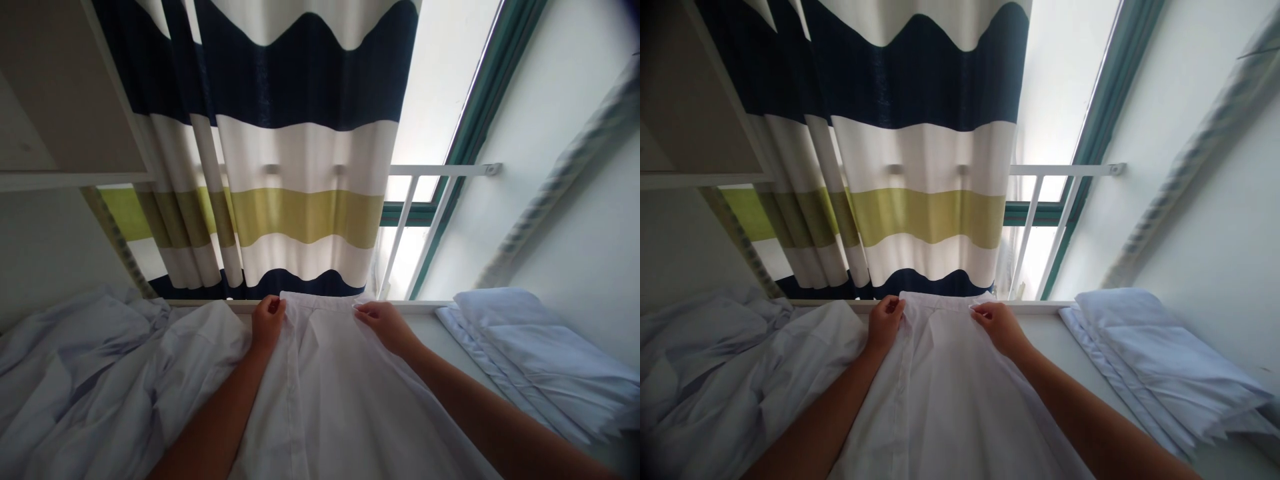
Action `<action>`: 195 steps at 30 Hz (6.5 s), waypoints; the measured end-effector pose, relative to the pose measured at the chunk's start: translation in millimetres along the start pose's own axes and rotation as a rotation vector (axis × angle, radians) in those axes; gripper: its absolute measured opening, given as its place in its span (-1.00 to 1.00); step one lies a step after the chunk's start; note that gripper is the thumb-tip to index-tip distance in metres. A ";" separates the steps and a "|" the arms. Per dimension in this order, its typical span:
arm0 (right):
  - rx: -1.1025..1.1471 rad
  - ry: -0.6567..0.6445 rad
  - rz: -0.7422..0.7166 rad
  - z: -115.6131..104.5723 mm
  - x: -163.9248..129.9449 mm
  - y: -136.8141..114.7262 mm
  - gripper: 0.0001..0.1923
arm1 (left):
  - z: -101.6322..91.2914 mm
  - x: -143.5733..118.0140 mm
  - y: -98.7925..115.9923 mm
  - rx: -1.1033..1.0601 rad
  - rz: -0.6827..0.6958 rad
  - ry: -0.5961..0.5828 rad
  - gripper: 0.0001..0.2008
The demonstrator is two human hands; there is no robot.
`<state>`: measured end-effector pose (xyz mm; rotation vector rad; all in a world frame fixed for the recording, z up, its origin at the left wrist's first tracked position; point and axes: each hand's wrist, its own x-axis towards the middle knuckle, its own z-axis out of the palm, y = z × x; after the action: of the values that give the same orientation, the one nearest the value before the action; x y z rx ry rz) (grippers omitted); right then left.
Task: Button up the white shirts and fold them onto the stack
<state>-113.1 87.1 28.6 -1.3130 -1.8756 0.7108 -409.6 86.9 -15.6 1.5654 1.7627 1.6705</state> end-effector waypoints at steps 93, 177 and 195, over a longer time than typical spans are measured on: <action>-0.067 0.127 -0.394 57.5 -22.7 35.4 -0.92 | 68.2 -39.0 28.1 -0.422 -0.226 -0.788 -0.74; 0.318 0.191 -0.251 49.1 -33.8 17.8 -0.91 | 76.6 -66.8 50.9 -0.693 -0.483 -0.645 -0.71; 0.237 0.183 -0.307 50.8 -35.5 21.5 -0.84 | 80.4 -64.8 44.1 -0.743 -0.531 -0.608 -0.62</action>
<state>-135.0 59.0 -26.5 -0.8853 -1.7344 0.6076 -300.2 69.9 -34.1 0.9839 0.9510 1.1881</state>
